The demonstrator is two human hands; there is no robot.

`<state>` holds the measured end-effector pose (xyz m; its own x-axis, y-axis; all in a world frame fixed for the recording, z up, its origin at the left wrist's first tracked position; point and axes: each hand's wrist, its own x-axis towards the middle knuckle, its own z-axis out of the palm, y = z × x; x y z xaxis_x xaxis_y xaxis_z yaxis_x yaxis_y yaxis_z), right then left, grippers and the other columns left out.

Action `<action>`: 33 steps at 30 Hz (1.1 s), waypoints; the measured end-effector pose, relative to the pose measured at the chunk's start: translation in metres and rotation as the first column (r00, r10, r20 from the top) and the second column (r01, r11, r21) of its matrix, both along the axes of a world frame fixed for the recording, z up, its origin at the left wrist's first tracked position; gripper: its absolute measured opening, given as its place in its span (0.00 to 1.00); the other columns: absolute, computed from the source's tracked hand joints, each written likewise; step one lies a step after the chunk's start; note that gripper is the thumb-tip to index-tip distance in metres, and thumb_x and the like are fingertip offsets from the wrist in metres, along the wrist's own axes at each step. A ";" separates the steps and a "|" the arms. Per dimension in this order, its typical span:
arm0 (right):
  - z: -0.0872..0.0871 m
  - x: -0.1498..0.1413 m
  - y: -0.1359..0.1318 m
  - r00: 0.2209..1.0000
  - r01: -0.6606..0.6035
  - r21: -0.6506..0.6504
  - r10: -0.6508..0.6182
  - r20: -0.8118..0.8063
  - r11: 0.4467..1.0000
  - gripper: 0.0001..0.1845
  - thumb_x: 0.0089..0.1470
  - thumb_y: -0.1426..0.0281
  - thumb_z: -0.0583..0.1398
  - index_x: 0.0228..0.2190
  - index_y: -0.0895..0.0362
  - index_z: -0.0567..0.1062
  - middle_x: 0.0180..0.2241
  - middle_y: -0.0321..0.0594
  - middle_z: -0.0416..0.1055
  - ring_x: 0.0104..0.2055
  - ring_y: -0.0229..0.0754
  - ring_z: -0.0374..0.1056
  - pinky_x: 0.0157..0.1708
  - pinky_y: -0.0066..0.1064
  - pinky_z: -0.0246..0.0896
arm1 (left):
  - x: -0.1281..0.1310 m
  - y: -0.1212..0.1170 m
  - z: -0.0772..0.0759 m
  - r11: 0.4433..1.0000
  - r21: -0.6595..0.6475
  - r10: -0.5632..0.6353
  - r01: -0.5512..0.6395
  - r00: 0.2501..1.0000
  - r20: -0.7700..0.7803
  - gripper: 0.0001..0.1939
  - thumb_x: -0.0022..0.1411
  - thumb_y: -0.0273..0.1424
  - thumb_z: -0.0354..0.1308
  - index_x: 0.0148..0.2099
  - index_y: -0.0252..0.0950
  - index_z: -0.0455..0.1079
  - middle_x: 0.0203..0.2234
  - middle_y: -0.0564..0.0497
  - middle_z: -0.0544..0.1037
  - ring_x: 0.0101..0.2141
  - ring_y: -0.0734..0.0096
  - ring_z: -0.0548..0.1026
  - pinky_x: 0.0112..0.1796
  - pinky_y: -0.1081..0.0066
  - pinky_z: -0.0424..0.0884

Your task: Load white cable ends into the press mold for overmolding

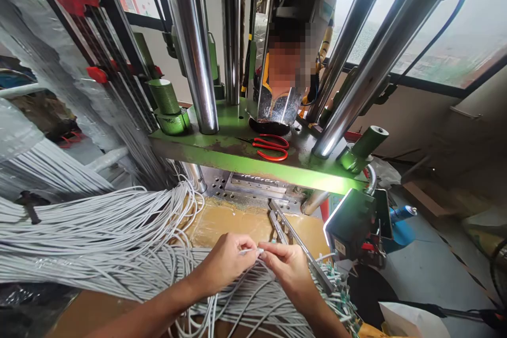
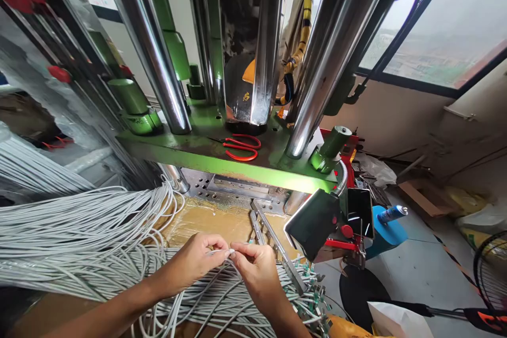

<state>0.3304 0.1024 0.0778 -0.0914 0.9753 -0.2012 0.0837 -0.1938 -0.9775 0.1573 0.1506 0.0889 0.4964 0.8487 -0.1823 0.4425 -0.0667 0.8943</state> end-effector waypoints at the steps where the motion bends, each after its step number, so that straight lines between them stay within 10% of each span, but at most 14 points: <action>1: -0.001 0.000 0.000 1.000 -0.018 0.003 0.018 -0.002 1.000 0.18 0.51 0.56 0.63 0.36 0.54 0.83 0.29 0.39 0.78 0.33 0.44 0.70 0.37 0.33 0.65 | 0.000 0.000 0.000 1.000 -0.008 0.001 -0.001 1.000 0.007 0.15 0.57 0.37 0.53 0.29 0.31 0.76 0.22 0.50 0.75 0.28 0.67 0.69 0.30 0.73 0.63; 33: -0.009 -0.001 0.001 0.998 -0.062 0.008 0.063 -0.016 0.998 0.11 0.53 0.62 0.62 0.36 0.51 0.83 0.29 0.36 0.77 0.36 0.43 0.70 0.40 0.32 0.62 | -0.003 -0.002 -0.017 0.979 -0.202 0.034 -0.013 0.995 0.098 0.14 0.52 0.35 0.57 0.25 0.29 0.75 0.20 0.48 0.77 0.24 0.70 0.69 0.26 0.74 0.61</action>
<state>0.3296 0.1035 0.0691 -0.1554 0.9691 -0.1916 0.0794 -0.1810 -0.9803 0.1547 0.1490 0.0716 0.5011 0.8116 -0.3004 0.3492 0.1280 0.9283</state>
